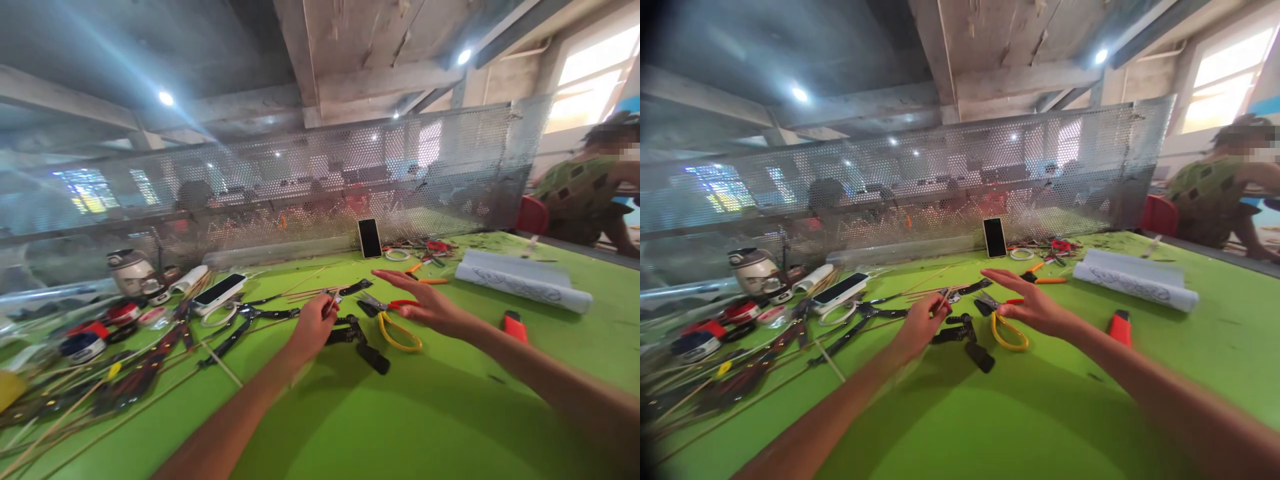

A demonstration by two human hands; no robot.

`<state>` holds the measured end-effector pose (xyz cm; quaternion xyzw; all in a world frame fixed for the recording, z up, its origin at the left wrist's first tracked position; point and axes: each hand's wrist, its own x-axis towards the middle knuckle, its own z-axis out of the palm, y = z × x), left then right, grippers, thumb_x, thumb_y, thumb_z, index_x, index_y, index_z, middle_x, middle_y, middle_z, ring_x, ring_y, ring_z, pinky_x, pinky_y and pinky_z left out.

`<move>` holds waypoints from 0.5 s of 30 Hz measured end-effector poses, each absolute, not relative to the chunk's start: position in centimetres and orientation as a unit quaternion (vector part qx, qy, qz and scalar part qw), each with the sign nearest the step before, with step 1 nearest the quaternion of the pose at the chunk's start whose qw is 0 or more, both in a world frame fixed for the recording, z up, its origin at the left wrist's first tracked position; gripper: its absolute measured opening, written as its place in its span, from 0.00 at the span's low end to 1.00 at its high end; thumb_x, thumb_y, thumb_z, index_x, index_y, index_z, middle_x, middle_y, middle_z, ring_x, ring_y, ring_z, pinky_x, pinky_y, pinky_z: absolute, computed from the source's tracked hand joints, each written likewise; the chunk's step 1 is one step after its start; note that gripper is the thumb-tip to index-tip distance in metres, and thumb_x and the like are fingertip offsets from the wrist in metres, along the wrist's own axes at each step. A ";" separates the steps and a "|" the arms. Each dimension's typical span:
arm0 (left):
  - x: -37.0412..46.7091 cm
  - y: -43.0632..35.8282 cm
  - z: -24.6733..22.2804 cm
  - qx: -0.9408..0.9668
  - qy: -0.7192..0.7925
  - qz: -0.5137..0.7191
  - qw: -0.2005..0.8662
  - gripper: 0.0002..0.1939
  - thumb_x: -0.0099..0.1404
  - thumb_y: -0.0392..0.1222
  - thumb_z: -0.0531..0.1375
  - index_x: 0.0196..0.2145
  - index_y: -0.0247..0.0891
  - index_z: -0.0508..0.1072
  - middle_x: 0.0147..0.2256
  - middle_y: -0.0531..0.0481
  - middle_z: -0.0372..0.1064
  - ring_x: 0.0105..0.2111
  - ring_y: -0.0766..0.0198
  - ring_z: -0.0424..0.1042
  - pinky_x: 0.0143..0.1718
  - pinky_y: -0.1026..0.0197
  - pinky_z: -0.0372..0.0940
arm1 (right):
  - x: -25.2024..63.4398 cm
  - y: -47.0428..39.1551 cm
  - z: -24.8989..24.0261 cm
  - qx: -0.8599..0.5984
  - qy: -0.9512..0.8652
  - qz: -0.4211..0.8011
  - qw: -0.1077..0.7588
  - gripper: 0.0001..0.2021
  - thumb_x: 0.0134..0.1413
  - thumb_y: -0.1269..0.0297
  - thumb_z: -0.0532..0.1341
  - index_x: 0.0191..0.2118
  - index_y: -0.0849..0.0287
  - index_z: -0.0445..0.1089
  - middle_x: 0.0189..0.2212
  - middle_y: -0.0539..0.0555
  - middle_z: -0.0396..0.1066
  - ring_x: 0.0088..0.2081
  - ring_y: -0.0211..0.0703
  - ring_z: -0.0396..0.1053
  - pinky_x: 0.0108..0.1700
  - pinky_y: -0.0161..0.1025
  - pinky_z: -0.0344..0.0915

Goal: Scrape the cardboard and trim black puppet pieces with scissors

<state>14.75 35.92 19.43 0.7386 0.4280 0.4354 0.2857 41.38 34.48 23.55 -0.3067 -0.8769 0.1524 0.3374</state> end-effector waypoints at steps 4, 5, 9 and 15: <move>14.7 35.9 19.5 0.790 0.405 0.400 0.226 0.03 0.59 0.34 0.55 0.29 0.36 0.69 0.26 0.54 0.61 0.26 0.65 0.58 0.30 0.63 0.51 | 41.4 34.0 24.1 -0.256 -0.871 0.205 0.366 0.36 0.53 0.36 0.54 0.64 0.48 0.56 0.66 0.58 0.49 0.66 0.58 0.48 0.60 0.60 0.55; 14.7 36.0 19.3 0.797 0.403 0.393 0.218 0.04 0.59 0.33 0.54 0.29 0.36 0.69 0.26 0.54 0.61 0.26 0.65 0.58 0.30 0.63 0.51 | 41.4 33.9 24.3 -0.250 -0.867 0.224 0.368 0.36 0.53 0.36 0.55 0.63 0.47 0.57 0.67 0.58 0.48 0.66 0.59 0.47 0.58 0.59 0.58; 14.9 36.2 18.9 0.812 0.403 0.372 0.197 0.05 0.59 0.32 0.54 0.30 0.36 0.69 0.26 0.53 0.62 0.27 0.64 0.59 0.30 0.62 0.51 | 41.4 33.5 24.8 -0.242 -0.843 0.301 0.373 0.35 0.51 0.38 0.59 0.62 0.45 0.60 0.68 0.56 0.43 0.66 0.62 0.45 0.54 0.57 0.65; 15.2 35.3 19.9 0.822 0.379 0.374 0.201 0.05 0.61 0.33 0.54 0.29 0.36 0.68 0.26 0.53 0.61 0.27 0.65 0.57 0.30 0.63 0.51 | 40.7 32.8 24.7 -0.161 -0.805 0.497 0.283 0.31 0.55 0.50 0.62 0.63 0.49 0.58 0.65 0.57 0.53 0.64 0.55 0.51 0.63 0.56 0.50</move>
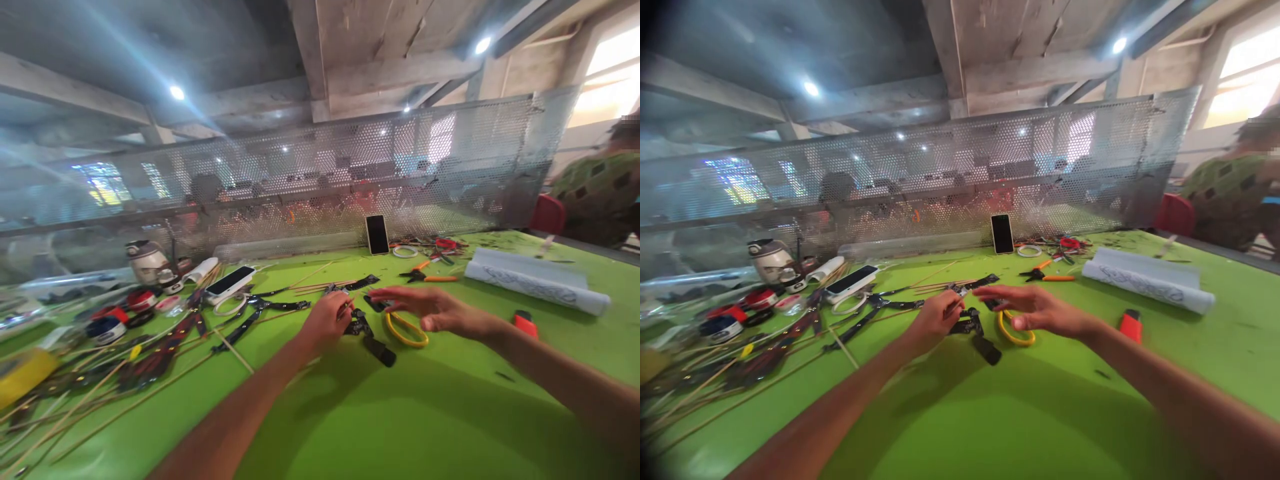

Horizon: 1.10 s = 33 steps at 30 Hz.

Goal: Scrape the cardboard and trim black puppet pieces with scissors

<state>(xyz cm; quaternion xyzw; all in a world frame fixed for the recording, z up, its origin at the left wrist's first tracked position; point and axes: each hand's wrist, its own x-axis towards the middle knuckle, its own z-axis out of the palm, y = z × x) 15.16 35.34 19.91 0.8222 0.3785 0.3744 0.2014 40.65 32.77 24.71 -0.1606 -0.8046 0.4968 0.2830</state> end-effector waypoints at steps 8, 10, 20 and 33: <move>16.0 31.3 22.5 0.777 0.297 0.391 0.394 0.10 0.65 0.42 0.58 0.43 0.37 0.67 0.21 0.62 0.45 0.20 0.71 0.47 0.22 0.67 0.48 | 39.3 31.8 23.2 -0.038 -0.711 0.683 0.161 0.35 0.55 0.62 0.64 0.66 0.52 0.53 0.42 0.60 0.75 0.44 0.51 0.73 0.49 0.52 0.64; 16.0 30.4 23.0 0.773 0.268 0.369 0.441 0.13 0.61 0.41 0.63 0.43 0.37 0.69 0.20 0.62 0.45 0.20 0.72 0.46 0.21 0.67 0.46 | 39.0 31.7 23.1 -0.034 -0.701 0.696 0.152 0.33 0.55 0.63 0.64 0.65 0.52 0.55 0.39 0.58 0.76 0.43 0.50 0.73 0.48 0.51 0.64; 16.4 29.6 22.8 0.806 0.270 0.389 0.354 0.12 0.60 0.43 0.64 0.41 0.37 0.76 0.22 0.58 0.57 0.21 0.71 0.52 0.23 0.66 0.50 | 38.6 31.9 22.3 -0.073 -0.694 0.702 0.144 0.32 0.51 0.75 0.64 0.62 0.54 0.61 0.38 0.56 0.77 0.41 0.45 0.74 0.44 0.43 0.67; 16.3 30.7 22.1 0.806 0.265 0.429 0.311 0.20 0.57 0.39 0.66 0.17 0.35 0.60 0.17 0.60 0.49 0.20 0.74 0.46 0.20 0.67 0.43 | 38.6 32.4 21.5 -0.085 -0.710 0.682 0.151 0.30 0.54 0.75 0.62 0.62 0.53 0.60 0.39 0.56 0.77 0.42 0.44 0.75 0.44 0.41 0.66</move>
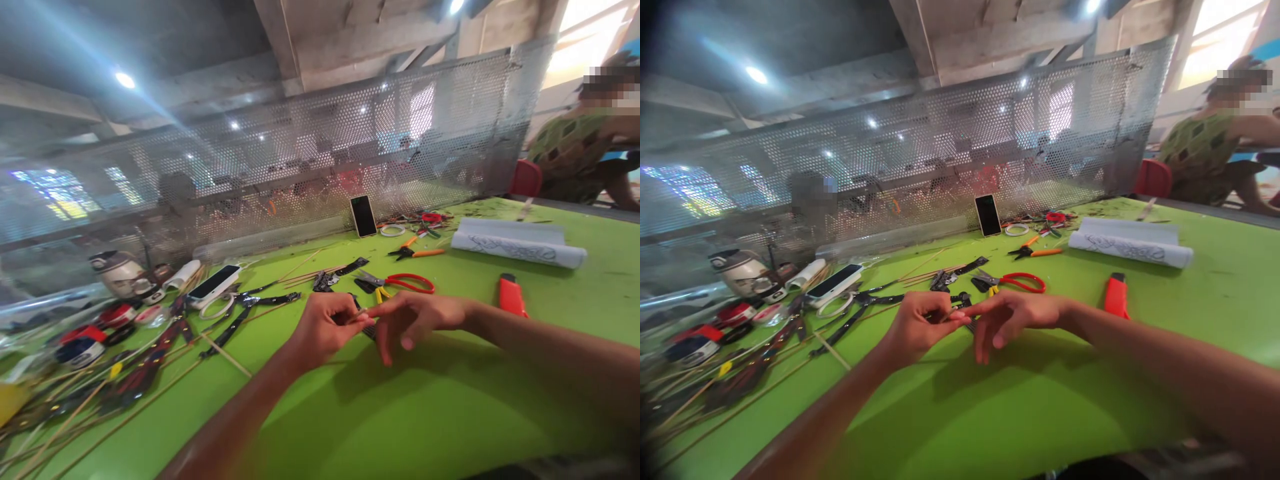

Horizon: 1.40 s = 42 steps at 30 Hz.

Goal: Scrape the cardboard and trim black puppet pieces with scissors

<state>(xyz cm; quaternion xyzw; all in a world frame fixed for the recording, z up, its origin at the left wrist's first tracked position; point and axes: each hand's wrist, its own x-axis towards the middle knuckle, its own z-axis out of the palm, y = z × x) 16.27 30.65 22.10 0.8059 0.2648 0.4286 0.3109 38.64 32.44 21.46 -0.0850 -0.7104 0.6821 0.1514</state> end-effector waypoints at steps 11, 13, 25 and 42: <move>15.2 32.8 21.7 0.843 0.259 0.385 0.273 0.12 0.65 0.45 0.60 0.42 0.37 0.78 0.24 0.53 0.64 0.25 0.68 0.59 0.27 0.64 0.54 | 39.2 33.2 21.0 -0.108 -0.714 0.669 0.177 0.33 0.55 0.73 0.63 0.65 0.53 0.55 0.43 0.58 0.76 0.43 0.44 0.75 0.47 0.44 0.67; 15.3 32.7 21.6 0.866 0.248 0.346 0.264 0.15 0.67 0.44 0.58 0.48 0.38 0.76 0.29 0.50 0.69 0.28 0.66 0.63 0.30 0.64 0.57 | 39.2 33.1 21.0 -0.111 -0.721 0.662 0.172 0.32 0.54 0.72 0.63 0.64 0.54 0.56 0.44 0.59 0.76 0.42 0.44 0.74 0.47 0.44 0.66; 16.7 30.9 21.0 0.835 0.233 0.450 0.212 0.07 0.61 0.41 0.64 0.35 0.36 0.79 0.22 0.53 0.62 0.23 0.68 0.61 0.26 0.65 0.55 | 38.7 32.7 21.2 -0.056 -0.699 0.701 0.131 0.27 0.54 0.70 0.63 0.61 0.57 0.63 0.40 0.58 0.77 0.41 0.46 0.75 0.48 0.44 0.65; 16.7 30.9 20.6 0.852 0.218 0.415 0.235 0.12 0.65 0.37 0.57 0.45 0.39 0.77 0.26 0.51 0.63 0.26 0.67 0.63 0.28 0.65 0.59 | 38.5 32.7 20.8 -0.090 -0.703 0.691 0.142 0.26 0.52 0.71 0.64 0.58 0.59 0.65 0.41 0.58 0.76 0.39 0.45 0.75 0.46 0.42 0.66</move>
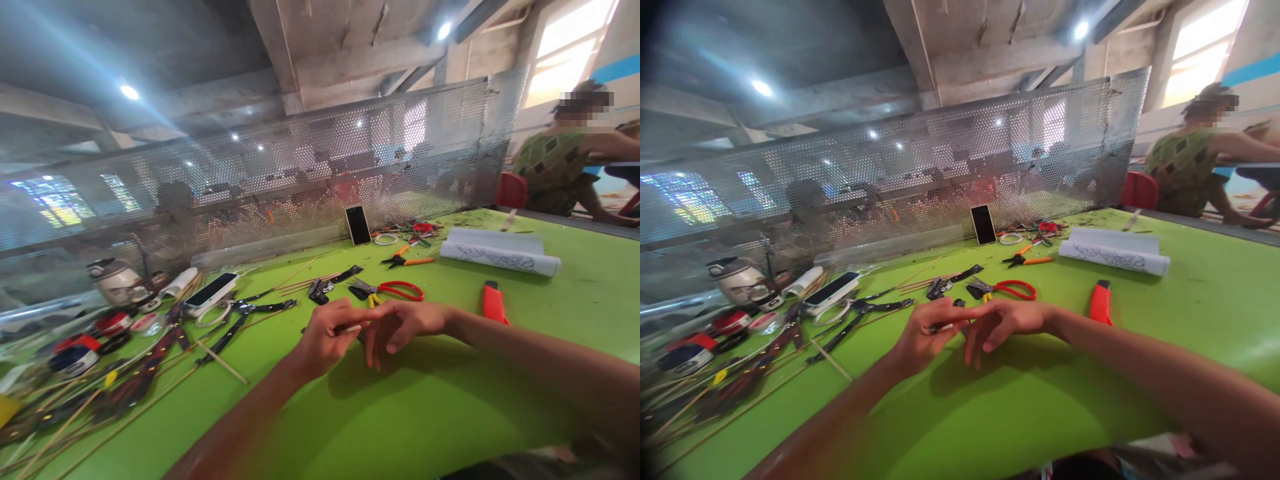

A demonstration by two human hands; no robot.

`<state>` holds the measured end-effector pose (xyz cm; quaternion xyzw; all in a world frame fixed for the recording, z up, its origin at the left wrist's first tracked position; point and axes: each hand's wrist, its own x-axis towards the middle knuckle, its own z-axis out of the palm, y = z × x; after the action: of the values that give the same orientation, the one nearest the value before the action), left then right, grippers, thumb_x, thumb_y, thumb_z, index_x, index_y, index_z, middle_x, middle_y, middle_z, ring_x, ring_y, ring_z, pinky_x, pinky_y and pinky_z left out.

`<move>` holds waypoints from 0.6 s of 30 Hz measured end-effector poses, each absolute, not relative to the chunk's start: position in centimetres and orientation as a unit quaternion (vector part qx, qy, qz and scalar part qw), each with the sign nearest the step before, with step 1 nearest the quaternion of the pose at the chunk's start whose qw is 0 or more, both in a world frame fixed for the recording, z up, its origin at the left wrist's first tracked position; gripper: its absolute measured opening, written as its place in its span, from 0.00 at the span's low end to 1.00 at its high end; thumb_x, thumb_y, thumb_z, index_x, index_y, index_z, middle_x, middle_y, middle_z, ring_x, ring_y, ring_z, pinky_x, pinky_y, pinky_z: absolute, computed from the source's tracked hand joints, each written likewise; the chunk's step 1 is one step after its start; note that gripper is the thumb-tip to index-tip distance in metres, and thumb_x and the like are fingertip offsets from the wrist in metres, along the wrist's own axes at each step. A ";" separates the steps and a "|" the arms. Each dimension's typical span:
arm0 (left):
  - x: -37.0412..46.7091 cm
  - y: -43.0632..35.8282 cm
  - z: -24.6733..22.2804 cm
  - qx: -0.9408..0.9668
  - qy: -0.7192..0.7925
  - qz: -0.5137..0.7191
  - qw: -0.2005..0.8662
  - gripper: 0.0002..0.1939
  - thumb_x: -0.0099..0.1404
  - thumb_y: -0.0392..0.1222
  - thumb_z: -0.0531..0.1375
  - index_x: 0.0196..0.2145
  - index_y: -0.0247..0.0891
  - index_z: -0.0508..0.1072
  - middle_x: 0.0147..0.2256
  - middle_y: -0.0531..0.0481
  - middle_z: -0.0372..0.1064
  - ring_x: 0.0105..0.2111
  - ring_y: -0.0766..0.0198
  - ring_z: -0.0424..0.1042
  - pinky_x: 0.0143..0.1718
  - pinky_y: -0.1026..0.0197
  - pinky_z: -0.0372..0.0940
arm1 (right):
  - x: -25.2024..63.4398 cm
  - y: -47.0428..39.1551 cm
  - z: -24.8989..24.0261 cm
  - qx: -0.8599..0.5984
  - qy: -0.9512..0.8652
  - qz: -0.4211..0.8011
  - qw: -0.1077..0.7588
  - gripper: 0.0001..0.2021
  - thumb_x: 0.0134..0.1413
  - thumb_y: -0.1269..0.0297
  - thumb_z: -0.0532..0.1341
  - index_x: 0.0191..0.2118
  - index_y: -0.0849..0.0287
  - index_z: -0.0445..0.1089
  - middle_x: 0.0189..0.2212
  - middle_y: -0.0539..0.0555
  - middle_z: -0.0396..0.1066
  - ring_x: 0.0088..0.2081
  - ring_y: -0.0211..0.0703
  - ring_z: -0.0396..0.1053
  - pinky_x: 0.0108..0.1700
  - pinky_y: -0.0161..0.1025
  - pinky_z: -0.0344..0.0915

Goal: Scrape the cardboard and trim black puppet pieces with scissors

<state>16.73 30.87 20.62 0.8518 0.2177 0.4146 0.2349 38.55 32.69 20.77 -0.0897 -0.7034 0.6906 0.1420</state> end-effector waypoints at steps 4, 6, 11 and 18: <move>16.6 30.8 20.9 0.862 0.232 0.382 0.241 0.16 0.66 0.43 0.59 0.50 0.38 0.73 0.35 0.47 0.74 0.33 0.63 0.71 0.35 0.63 0.63 | 38.3 32.3 21.0 -0.107 -0.720 0.673 0.132 0.24 0.52 0.69 0.65 0.56 0.61 0.67 0.41 0.59 0.76 0.39 0.45 0.75 0.44 0.41 0.68; 16.5 31.0 21.0 0.878 0.225 0.372 0.200 0.14 0.67 0.45 0.58 0.45 0.36 0.76 0.33 0.47 0.75 0.32 0.63 0.71 0.35 0.63 0.63 | 38.1 32.2 21.0 -0.114 -0.724 0.666 0.136 0.22 0.51 0.68 0.66 0.53 0.63 0.68 0.41 0.60 0.76 0.38 0.45 0.75 0.42 0.40 0.68; 16.4 31.3 20.6 0.881 0.220 0.406 0.102 0.13 0.69 0.43 0.55 0.42 0.33 0.77 0.28 0.46 0.75 0.27 0.64 0.70 0.30 0.64 0.62 | 37.8 32.2 20.9 -0.113 -0.724 0.665 0.145 0.16 0.51 0.67 0.65 0.47 0.62 0.70 0.42 0.60 0.76 0.37 0.44 0.75 0.42 0.41 0.68; 16.2 31.0 20.7 0.896 0.209 0.391 -0.018 0.13 0.70 0.39 0.52 0.40 0.33 0.76 0.26 0.47 0.72 0.25 0.64 0.67 0.28 0.63 0.58 | 37.7 32.1 20.9 -0.114 -0.711 0.679 0.141 0.23 0.52 0.70 0.64 0.55 0.60 0.65 0.39 0.58 0.77 0.37 0.42 0.75 0.41 0.39 0.68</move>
<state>16.24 31.03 20.67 0.8960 0.2091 0.3913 -0.0182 37.74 32.13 20.86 -0.1145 -0.7110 0.6793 0.1411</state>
